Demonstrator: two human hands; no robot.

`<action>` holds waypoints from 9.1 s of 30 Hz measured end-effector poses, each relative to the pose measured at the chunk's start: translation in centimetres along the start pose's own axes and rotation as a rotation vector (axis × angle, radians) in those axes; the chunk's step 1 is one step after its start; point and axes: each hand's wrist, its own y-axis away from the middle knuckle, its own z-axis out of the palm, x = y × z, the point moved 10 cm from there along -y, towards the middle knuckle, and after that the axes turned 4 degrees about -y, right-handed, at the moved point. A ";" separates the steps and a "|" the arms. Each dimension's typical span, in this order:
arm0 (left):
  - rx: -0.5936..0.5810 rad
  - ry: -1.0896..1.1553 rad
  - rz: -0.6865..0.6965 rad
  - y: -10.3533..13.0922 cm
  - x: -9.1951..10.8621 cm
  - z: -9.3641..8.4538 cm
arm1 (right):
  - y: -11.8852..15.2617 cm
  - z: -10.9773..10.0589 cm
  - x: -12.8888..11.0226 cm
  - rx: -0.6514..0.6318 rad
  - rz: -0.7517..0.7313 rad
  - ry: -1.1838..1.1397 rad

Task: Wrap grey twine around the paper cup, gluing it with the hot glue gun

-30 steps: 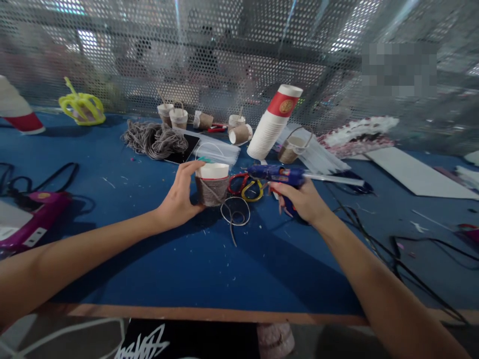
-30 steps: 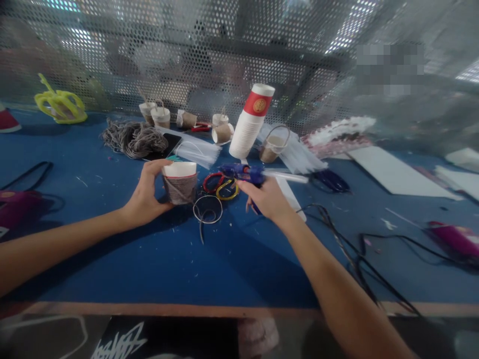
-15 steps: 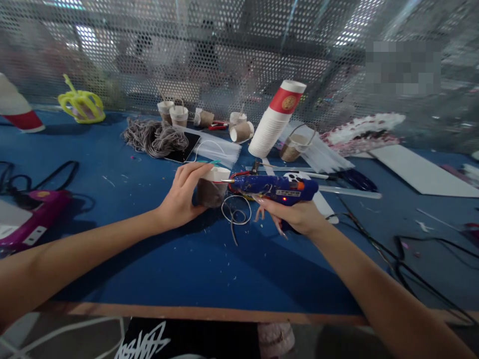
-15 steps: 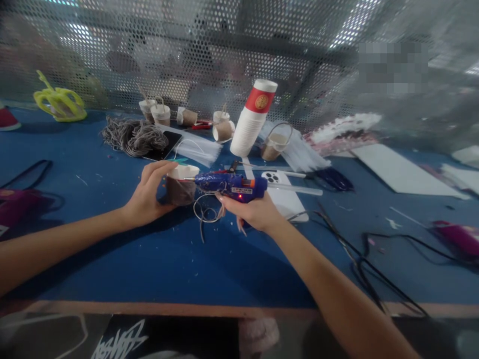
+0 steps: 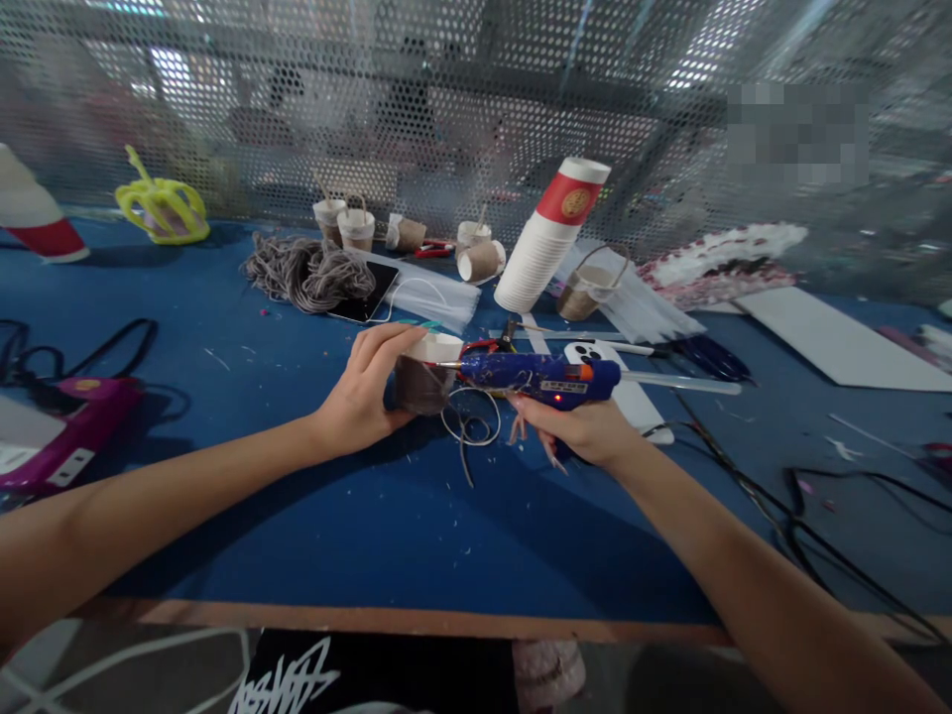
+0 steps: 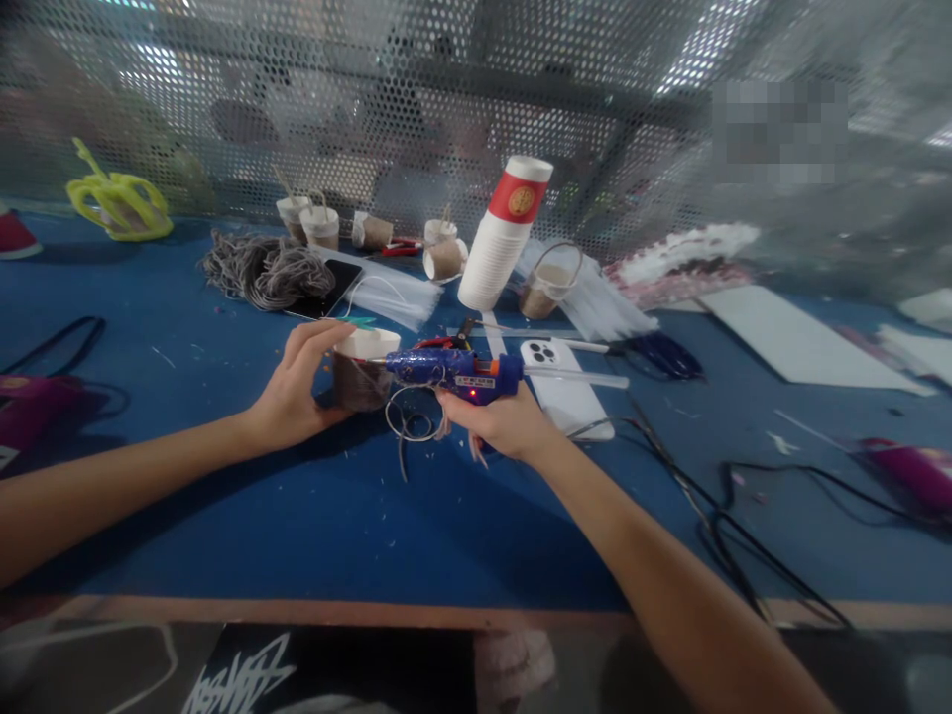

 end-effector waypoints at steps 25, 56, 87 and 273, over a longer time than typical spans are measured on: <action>-0.030 0.057 -0.027 -0.1 -0.2 0.0 | 0.1 0.3 -0.9 -0.030 -0.080 0.021; 0.009 0.152 -0.204 0.4 -2.0 0.1 | 0.3 -0.9 -1.2 0.067 0.039 -0.061; 0.085 0.217 -0.161 0.5 -2.1 -0.5 | 0.4 -1.7 -2.1 0.096 -0.018 -0.047; -0.005 0.494 0.035 0.9 -0.1 0.9 | 3.5 3.4 -6.2 0.033 -0.894 -0.036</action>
